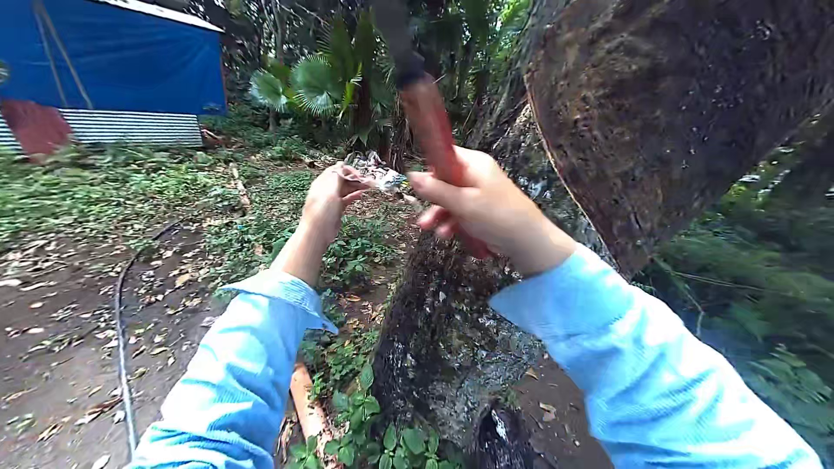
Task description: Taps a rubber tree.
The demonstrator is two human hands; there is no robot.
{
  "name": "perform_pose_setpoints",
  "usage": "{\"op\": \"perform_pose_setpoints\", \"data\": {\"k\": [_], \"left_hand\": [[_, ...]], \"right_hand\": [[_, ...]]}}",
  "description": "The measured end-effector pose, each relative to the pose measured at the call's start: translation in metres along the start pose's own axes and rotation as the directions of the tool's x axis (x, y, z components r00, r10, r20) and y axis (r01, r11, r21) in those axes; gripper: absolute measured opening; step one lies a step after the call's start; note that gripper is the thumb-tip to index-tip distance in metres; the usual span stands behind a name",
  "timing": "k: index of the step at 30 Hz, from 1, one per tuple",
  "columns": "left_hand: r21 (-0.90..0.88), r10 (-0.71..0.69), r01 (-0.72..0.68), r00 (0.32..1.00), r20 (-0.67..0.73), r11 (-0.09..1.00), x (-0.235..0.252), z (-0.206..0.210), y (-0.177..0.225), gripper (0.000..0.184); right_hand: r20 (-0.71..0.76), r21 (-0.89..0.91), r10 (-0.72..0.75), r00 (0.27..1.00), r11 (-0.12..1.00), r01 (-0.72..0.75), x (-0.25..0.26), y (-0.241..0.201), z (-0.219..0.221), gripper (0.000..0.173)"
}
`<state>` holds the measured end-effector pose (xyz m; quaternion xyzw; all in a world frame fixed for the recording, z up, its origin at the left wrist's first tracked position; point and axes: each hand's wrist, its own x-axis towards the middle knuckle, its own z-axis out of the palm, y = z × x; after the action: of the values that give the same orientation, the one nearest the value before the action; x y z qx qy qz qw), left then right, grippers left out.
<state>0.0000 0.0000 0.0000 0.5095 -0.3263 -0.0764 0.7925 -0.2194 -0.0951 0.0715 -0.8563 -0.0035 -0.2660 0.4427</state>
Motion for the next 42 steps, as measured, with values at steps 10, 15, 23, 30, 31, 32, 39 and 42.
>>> {"op": "perform_pose_setpoints", "data": {"k": [10, 15, 23, 30, 31, 32, 39, 42], "left_hand": [[0.081, 0.355, -0.426, 0.831, 0.429, 0.901, 0.008, 0.1, 0.004, 0.05], [-0.133, 0.629, -0.758, 0.414, 0.658, 0.638, 0.007, 0.236, 0.007, 0.046], [0.074, 0.447, -0.889, 0.297, 0.844, 0.452, 0.032, 0.336, 0.022, 0.045], [0.053, 0.636, -0.93, 0.289, 0.716, 0.364, 0.043, 0.363, 0.015, 0.044], [0.011, 0.686, -0.941, 0.254, 0.682, 0.337, 0.045, 0.364, 0.007, 0.042], [-0.027, 0.731, -0.952, 0.216, 0.647, 0.304, 0.047, 0.365, -0.003, 0.041], [-0.051, 0.844, -0.992, 0.074, 0.531, 0.118, 0.081, 0.358, -0.035, 0.041], [0.004, 0.844, -0.99, 0.122, 0.523, 0.141, 0.094, 0.347, -0.029, 0.042]], "right_hand": [[-0.502, -0.191, 0.246, 0.829, 0.903, -0.384, -0.092, 0.082, -0.131, 0.056], [-0.505, -0.565, 0.088, 0.859, 0.718, -0.406, -0.088, 0.092, -0.157, 0.058], [-0.452, -0.633, 0.24, 0.859, 0.592, -0.499, -0.058, 0.05, -0.206, 0.024], [-0.449, -0.614, 0.29, 0.845, 0.588, -0.527, -0.051, 0.027, -0.221, 0.021], [-0.447, -0.644, 0.272, 0.852, 0.563, -0.518, -0.052, 0.034, -0.218, 0.021], [-0.442, -0.681, 0.24, 0.864, 0.537, -0.498, -0.053, 0.043, -0.215, 0.021], [-0.451, -0.773, 0.039, 0.892, 0.481, -0.413, -0.029, 0.089, -0.184, 0.023], [-0.437, -0.765, 0.007, 0.899, 0.523, -0.376, -0.009, 0.092, -0.182, 0.027]]}}
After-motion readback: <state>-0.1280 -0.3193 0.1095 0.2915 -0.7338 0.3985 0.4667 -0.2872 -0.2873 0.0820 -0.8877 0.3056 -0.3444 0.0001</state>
